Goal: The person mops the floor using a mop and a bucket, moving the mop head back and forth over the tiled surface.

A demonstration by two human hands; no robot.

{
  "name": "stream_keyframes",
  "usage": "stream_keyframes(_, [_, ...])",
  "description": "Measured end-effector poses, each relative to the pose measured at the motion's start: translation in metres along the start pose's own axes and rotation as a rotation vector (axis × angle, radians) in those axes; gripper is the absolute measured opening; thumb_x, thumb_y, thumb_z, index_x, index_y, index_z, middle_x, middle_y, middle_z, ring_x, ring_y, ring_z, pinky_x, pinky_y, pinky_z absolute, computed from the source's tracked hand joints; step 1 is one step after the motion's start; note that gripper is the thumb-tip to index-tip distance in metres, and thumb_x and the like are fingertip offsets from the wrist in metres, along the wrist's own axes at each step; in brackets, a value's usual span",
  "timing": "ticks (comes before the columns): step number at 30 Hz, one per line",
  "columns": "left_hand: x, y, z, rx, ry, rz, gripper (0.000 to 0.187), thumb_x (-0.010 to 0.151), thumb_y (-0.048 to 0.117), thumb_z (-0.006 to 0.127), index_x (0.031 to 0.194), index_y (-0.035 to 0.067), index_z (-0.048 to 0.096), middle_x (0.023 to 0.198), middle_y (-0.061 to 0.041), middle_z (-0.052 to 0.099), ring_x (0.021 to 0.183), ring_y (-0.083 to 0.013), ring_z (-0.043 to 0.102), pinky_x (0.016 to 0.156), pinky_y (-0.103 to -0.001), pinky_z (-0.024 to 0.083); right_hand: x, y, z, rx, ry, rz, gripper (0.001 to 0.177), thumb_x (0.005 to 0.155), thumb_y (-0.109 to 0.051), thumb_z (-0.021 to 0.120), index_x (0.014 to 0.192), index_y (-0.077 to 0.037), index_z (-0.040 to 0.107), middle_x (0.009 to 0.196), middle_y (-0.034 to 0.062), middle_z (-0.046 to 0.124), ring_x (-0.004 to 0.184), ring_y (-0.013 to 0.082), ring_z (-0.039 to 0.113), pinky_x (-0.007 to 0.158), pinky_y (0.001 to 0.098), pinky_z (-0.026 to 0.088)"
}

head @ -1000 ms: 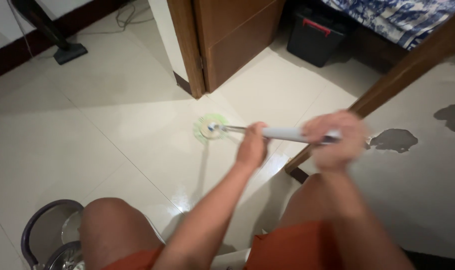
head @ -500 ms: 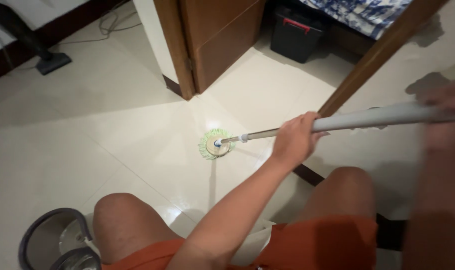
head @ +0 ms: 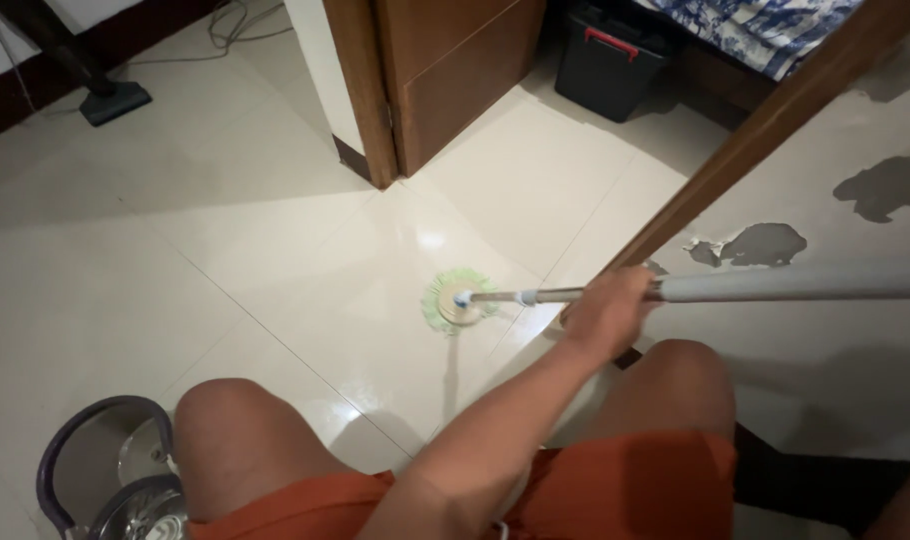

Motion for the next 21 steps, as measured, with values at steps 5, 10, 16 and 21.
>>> stream_keyframes(5, [-0.012, -0.076, -0.018, 0.081, 0.413, 0.385, 0.017, 0.092, 0.001, 0.062, 0.107, 0.008, 0.061, 0.102, -0.016, 0.066, 0.099, -0.0409, 0.058, 0.089, -0.051, 0.046, 0.01, -0.013, -0.026, 0.004, 0.047, -0.064, 0.035, 0.102, -0.021, 0.035, 0.075, -0.008, 0.052, 0.06, 0.0103, 0.053, 0.055, 0.0255, 0.057, 0.065, 0.0453, 0.058])
stream_keyframes(10, [-0.003, -0.177, -0.076, 0.363, 0.318, -0.065, 0.041, 0.077, 0.021, 0.085, 0.105, 0.005, 0.059, 0.107, -0.018, 0.063, 0.108, -0.0399, 0.056, 0.105, -0.053, 0.039, -0.027, 0.043, -0.005, -0.04, 0.025, -0.073, 0.036, 0.102, -0.021, 0.034, 0.074, -0.008, 0.052, 0.059, 0.0102, 0.053, 0.054, 0.0256, 0.057, 0.062, 0.0445, 0.058])
stream_keyframes(16, [-0.011, -0.175, -0.12, 0.411, 0.253, -0.098, 0.045, 0.075, 0.026, 0.088, 0.105, 0.006, 0.061, 0.112, -0.014, 0.066, 0.115, -0.0373, 0.057, 0.12, -0.054, 0.024, -0.064, 0.098, 0.053, 0.119, -0.046, 0.094, 0.031, 0.102, -0.016, 0.036, 0.077, -0.007, 0.05, 0.062, 0.01, 0.051, 0.056, 0.0252, 0.054, 0.068, 0.0459, 0.058])
stream_keyframes(21, [-0.001, -0.127, -0.12, 0.422, 0.34, -0.067, 0.043, 0.071, 0.027, 0.09, 0.096, 0.006, 0.062, 0.1, -0.015, 0.067, 0.103, -0.038, 0.059, 0.106, -0.052, 0.04, -0.035, 0.065, 0.051, 0.157, -0.075, 0.093, 0.033, 0.104, -0.02, 0.037, 0.077, -0.008, 0.052, 0.063, 0.0111, 0.051, 0.058, 0.0251, 0.054, 0.069, 0.0499, 0.059])
Point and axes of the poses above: each hand's wrist, its own x-axis towards the middle knuckle, its own z-axis out of the palm, y = z × x, the point moved 4 cm from there along x, towards the middle knuckle
